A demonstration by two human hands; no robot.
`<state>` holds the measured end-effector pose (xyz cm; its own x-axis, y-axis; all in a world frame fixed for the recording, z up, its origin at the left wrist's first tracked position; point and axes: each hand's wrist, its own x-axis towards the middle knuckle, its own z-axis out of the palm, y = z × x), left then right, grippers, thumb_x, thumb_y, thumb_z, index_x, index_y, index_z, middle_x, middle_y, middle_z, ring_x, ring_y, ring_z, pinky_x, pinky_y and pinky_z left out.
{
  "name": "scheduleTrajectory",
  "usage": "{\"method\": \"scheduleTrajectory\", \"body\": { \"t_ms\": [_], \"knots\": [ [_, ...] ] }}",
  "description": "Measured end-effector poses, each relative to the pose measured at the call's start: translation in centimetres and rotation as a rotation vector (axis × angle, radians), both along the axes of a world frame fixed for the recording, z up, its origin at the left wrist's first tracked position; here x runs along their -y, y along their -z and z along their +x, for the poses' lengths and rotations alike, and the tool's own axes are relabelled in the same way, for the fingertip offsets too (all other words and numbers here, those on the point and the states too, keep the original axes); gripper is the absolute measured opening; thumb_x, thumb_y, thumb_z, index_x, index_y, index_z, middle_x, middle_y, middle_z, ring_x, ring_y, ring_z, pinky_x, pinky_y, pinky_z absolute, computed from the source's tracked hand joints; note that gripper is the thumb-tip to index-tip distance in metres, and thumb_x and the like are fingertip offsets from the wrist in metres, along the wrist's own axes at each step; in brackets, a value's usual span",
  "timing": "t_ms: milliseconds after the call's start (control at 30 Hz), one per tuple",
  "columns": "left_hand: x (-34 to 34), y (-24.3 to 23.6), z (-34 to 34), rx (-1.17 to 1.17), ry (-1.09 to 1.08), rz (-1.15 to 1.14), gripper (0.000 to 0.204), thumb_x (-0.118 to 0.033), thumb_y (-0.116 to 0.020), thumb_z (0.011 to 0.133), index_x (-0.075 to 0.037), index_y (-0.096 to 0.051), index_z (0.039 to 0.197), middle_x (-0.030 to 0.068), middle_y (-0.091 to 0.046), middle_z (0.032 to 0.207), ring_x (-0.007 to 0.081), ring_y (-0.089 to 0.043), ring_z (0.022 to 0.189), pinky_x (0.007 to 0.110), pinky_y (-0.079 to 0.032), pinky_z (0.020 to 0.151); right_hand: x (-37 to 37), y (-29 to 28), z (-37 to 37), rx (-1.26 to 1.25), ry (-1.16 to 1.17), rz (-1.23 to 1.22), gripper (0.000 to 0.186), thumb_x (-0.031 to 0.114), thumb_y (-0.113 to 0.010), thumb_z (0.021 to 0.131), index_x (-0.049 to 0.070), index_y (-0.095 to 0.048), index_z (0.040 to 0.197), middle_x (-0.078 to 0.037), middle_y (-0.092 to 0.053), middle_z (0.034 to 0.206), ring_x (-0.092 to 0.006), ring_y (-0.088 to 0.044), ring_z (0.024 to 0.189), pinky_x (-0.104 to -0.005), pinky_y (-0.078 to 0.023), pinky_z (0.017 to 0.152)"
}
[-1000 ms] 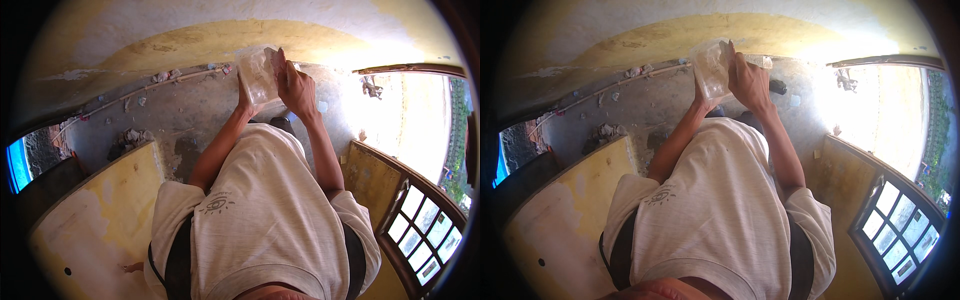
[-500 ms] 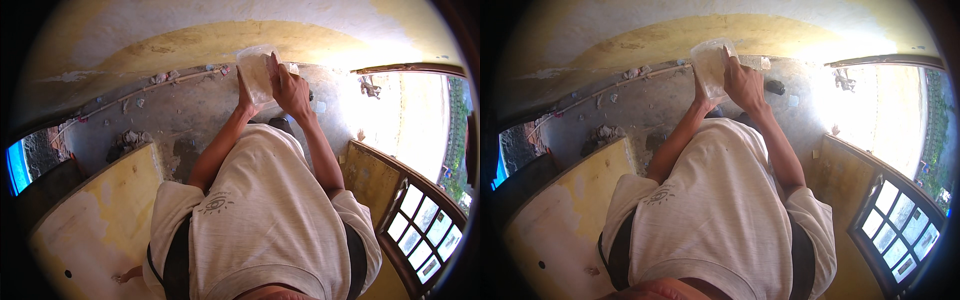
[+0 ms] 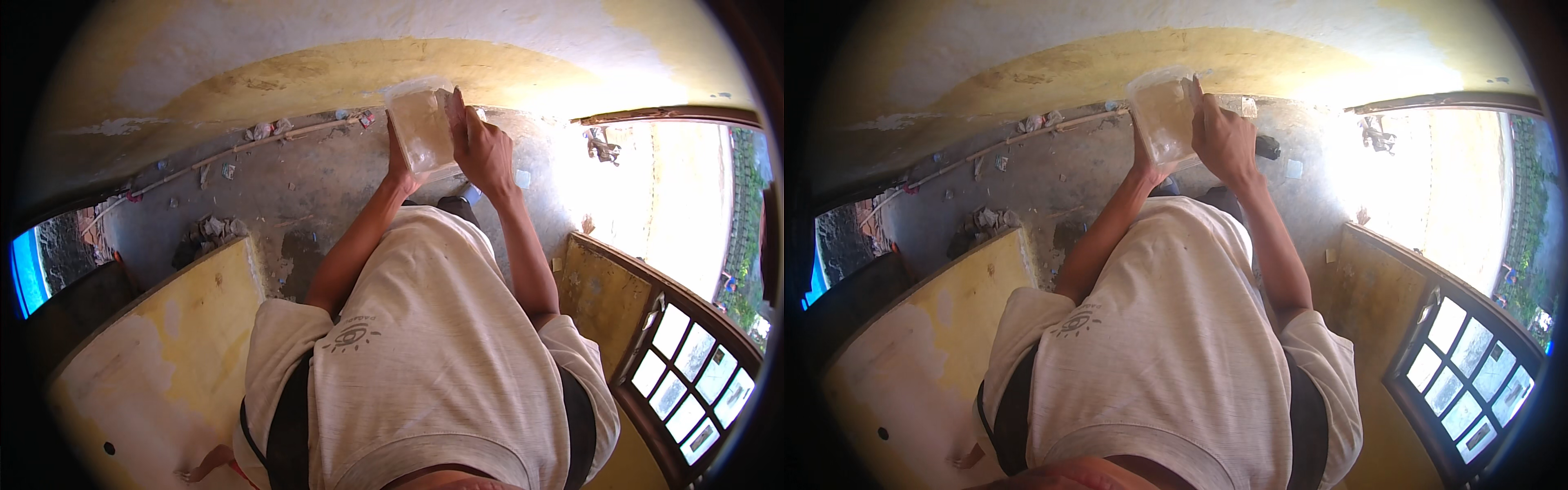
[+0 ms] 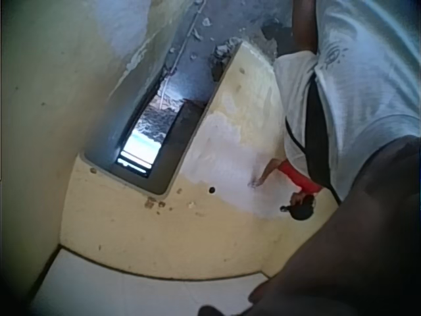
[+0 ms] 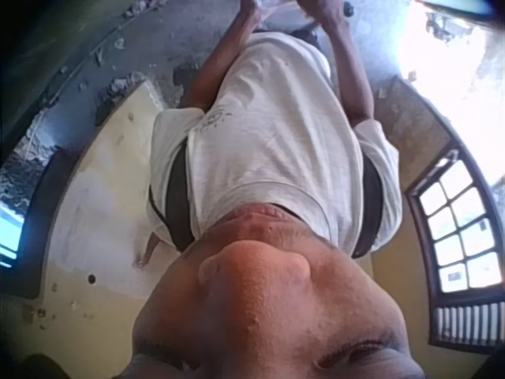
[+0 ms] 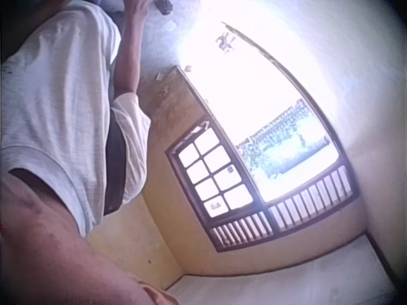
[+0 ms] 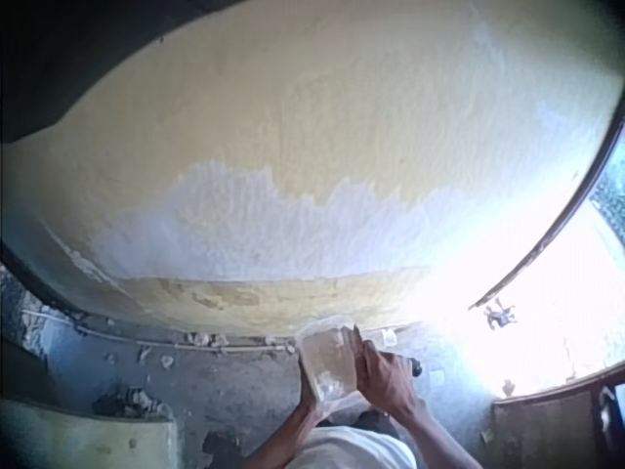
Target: The person applies a white patching compound to a hole in a yellow wall using a small spreader tool.
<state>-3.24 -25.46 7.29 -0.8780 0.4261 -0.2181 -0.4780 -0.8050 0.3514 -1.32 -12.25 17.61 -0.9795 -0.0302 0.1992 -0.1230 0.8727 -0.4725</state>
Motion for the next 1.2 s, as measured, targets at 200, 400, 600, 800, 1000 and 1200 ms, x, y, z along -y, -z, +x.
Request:
{"method": "scheduleTrajectory", "body": {
  "t_ms": [200, 400, 600, 800, 1000, 1200],
  "knots": [
    [-0.2, 0.9, 0.1, 0.036, 0.031, -0.018, 0.081, -0.075, -0.023, 0.099, -0.017, -0.045, 0.150, 0.0066, -0.058, 0.141, 0.0259, -0.057, 0.128, 0.046, -0.045, 0.109, 1.9, 1.0, 0.9, 0.001, -0.109, 0.062, 0.015, 0.010, -0.060, 0.090, 0.006, -0.053, 0.102, -0.016, -0.067, 0.070, -0.0381, -0.064, 0.056, -0.0485, -0.049, 0.050],
    [-0.5, 1.3, 0.2, 0.000, 0.051, -0.104, 0.083, -0.077, -0.019, 0.098, -0.017, -0.045, 0.149, 0.0062, -0.056, 0.142, 0.0240, -0.056, 0.129, 0.043, -0.045, 0.109, 2.3, 1.1, 1.9, -0.134, -0.226, 0.025, 0.016, 0.009, -0.060, 0.088, 0.008, -0.054, 0.103, -0.016, -0.066, 0.068, -0.0364, -0.065, 0.056, -0.0474, -0.049, 0.049],
    [-2.4, 0.6, -0.1, 0.019, 0.015, -0.087, 0.070, -0.068, -0.029, 0.102, -0.017, -0.049, 0.145, 0.0055, -0.060, 0.138, 0.0244, -0.059, 0.125, 0.045, -0.048, 0.107, -0.4, 0.5, 1.0, -0.009, -0.004, 0.036, 0.012, 0.011, -0.058, 0.091, 0.007, -0.054, 0.102, -0.018, -0.066, 0.067, -0.0397, -0.064, 0.056, -0.0493, -0.049, 0.049],
    [-4.5, 0.3, -0.2, 0.022, 0.051, 0.040, 0.068, -0.066, -0.030, 0.103, -0.017, -0.047, 0.147, 0.0060, -0.059, 0.141, 0.0243, -0.059, 0.126, 0.045, -0.048, 0.107, -2.9, 0.5, 1.1, -0.061, -0.018, 0.001, 0.015, 0.012, -0.060, 0.091, 0.007, -0.056, 0.105, -0.017, -0.066, 0.067, -0.0400, -0.064, 0.057, -0.0496, -0.049, 0.050],
    [-8.6, -0.8, -0.2, 0.018, 0.088, -0.007, 0.076, -0.072, -0.021, 0.101, -0.017, -0.047, 0.146, 0.0056, -0.059, 0.139, 0.0239, -0.058, 0.126, 0.044, -0.047, 0.108, -6.3, -0.5, 1.5, -0.030, -0.030, -0.003, 0.013, 0.014, -0.060, 0.091, 0.006, -0.056, 0.100, -0.017, -0.066, 0.067, -0.0394, -0.064, 0.056, -0.0488, -0.048, 0.052],
    [-12.3, -2.6, -0.4, 0.030, 0.063, -0.078, 0.079, -0.074, -0.019, 0.100, -0.016, -0.048, 0.145, 0.0073, -0.059, 0.137, 0.0250, -0.058, 0.127, 0.045, -0.045, 0.110, -11.0, -1.6, 0.9, 0.036, 0.076, -0.022, 0.013, 0.017, -0.059, 0.093, 0.006, -0.057, 0.097, -0.020, -0.065, 0.066, -0.0417, -0.064, 0.059, -0.0520, -0.049, 0.054]
  ]
}}
